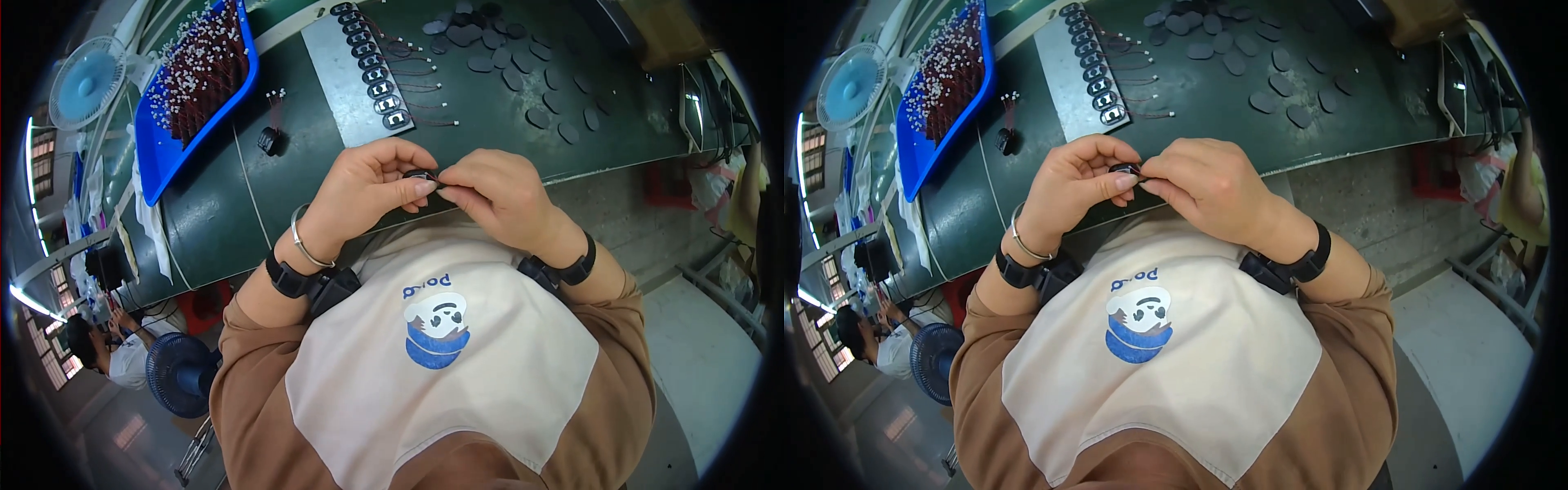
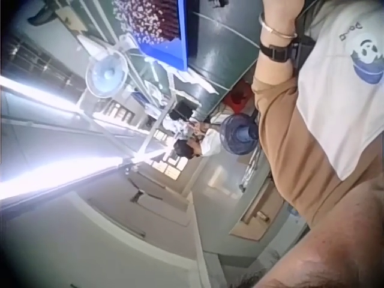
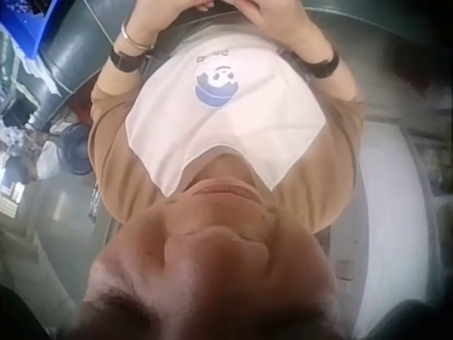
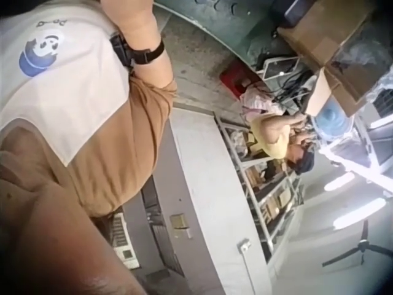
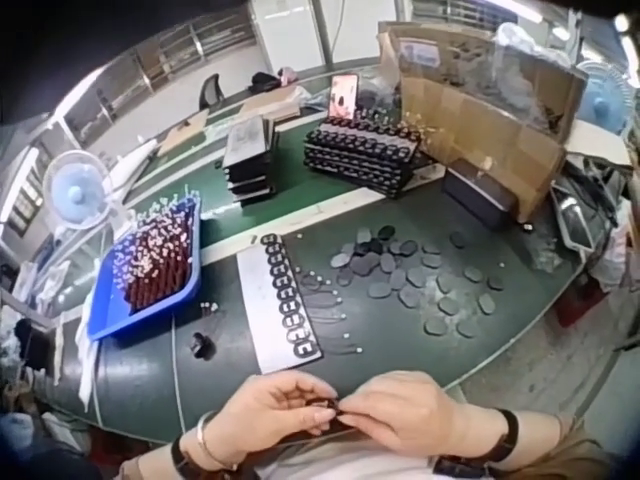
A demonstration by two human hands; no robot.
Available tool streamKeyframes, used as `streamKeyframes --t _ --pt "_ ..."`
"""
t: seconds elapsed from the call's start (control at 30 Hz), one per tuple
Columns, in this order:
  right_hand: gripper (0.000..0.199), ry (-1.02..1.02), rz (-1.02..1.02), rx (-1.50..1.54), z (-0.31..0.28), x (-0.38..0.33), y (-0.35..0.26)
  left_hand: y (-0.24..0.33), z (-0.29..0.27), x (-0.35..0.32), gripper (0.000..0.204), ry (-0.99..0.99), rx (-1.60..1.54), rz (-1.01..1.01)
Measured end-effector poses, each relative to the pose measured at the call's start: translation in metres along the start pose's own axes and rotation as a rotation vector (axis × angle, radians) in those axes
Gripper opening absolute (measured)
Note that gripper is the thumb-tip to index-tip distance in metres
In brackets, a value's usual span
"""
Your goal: The person picks up a speaker and a plastic cover, fits the speaker into the cover by hand, and places the assembled unit onto the table, repeating the process several times.
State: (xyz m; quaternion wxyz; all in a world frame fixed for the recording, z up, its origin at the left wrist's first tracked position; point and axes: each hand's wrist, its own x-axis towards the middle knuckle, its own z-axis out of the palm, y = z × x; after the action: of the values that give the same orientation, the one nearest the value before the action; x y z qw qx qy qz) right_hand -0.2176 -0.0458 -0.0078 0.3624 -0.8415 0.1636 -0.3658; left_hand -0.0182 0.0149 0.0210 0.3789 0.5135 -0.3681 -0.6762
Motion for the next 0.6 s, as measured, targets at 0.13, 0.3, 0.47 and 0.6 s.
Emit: streamKeyframes --t 0.13,0.3,0.47,0.6 --pt "0.021 0.014 -0.045 -0.038 -0.0031 -0.0037 0.0015 -0.0061 -0.0007 0.0031 0.024 -0.068 -0.095 -0.017" --pt "0.019 0.019 -0.086 -0.064 -0.0034 -0.0041 0.001 -0.006 0.0007 0.003 0.024 -0.087 -0.039 -0.042" --pt "0.019 0.012 -0.096 -0.091 -0.0038 -0.0042 -0.0012 -0.0074 0.002 0.0013 0.023 -0.08 -0.066 -0.068" --pt "0.019 -0.006 -0.091 -0.113 -0.0028 -0.0038 -0.0032 -0.0103 0.0015 0.0012 0.021 -0.084 -0.053 -0.05"
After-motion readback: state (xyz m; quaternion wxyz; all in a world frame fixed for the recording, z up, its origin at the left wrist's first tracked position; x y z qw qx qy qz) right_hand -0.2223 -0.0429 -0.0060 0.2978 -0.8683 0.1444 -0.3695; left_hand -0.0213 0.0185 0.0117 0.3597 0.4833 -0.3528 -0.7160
